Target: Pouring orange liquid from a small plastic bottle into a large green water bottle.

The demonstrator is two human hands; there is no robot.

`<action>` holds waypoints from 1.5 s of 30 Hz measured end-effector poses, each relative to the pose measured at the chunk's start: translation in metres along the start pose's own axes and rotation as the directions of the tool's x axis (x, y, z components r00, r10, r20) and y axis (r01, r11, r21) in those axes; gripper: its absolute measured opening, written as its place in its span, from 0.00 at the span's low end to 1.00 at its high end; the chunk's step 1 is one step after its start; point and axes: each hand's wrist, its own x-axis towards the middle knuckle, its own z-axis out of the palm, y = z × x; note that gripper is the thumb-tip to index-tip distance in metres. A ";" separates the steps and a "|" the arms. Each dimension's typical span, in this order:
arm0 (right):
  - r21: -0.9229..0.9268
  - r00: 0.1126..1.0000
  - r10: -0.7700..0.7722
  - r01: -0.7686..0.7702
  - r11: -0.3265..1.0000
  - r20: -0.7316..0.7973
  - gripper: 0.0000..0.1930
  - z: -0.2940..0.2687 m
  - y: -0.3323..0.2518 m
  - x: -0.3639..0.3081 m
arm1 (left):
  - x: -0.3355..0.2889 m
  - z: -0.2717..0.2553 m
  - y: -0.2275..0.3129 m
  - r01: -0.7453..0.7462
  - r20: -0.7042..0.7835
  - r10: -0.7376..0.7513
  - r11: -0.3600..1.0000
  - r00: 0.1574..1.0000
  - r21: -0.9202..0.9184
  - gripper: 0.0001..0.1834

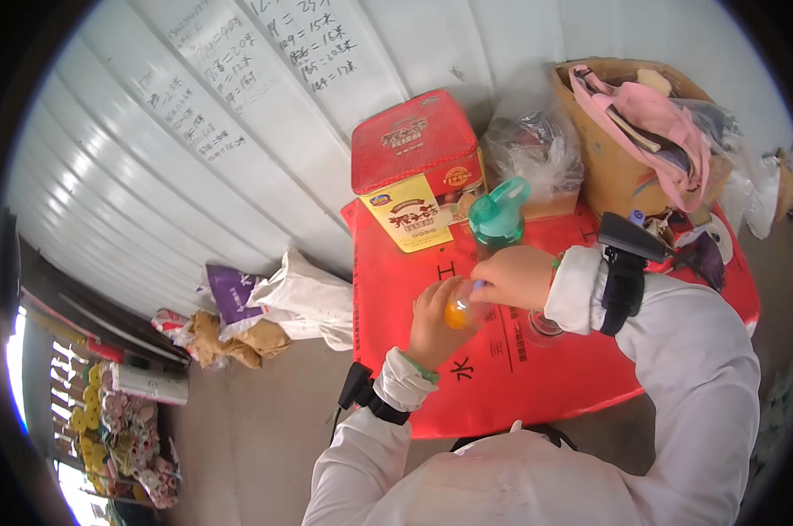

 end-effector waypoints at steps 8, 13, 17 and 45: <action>-0.033 0.957 -0.046 0.038 0.999 -0.286 0.18 0.010 -0.039 -0.006 | -0.002 -0.017 -0.066 0.174 0.281 -0.010 0.806 0.960 -0.566 0.43; 0.283 0.947 0.213 -0.142 0.948 -0.240 0.19 0.133 -0.029 -0.023 | -0.014 0.015 -0.113 0.163 0.293 0.025 0.782 0.956 -0.601 0.43; 0.430 0.857 0.433 -0.291 0.854 -0.280 0.18 0.255 -0.010 -0.029 | -0.014 0.028 -0.110 0.225 0.301 -0.046 0.771 0.953 -0.595 0.42; -0.002 0.824 0.284 -0.328 0.945 -0.491 0.27 0.026 0.092 0.086 | 0.106 0.025 -0.150 0.080 0.345 -0.057 0.995 0.937 -0.053 0.54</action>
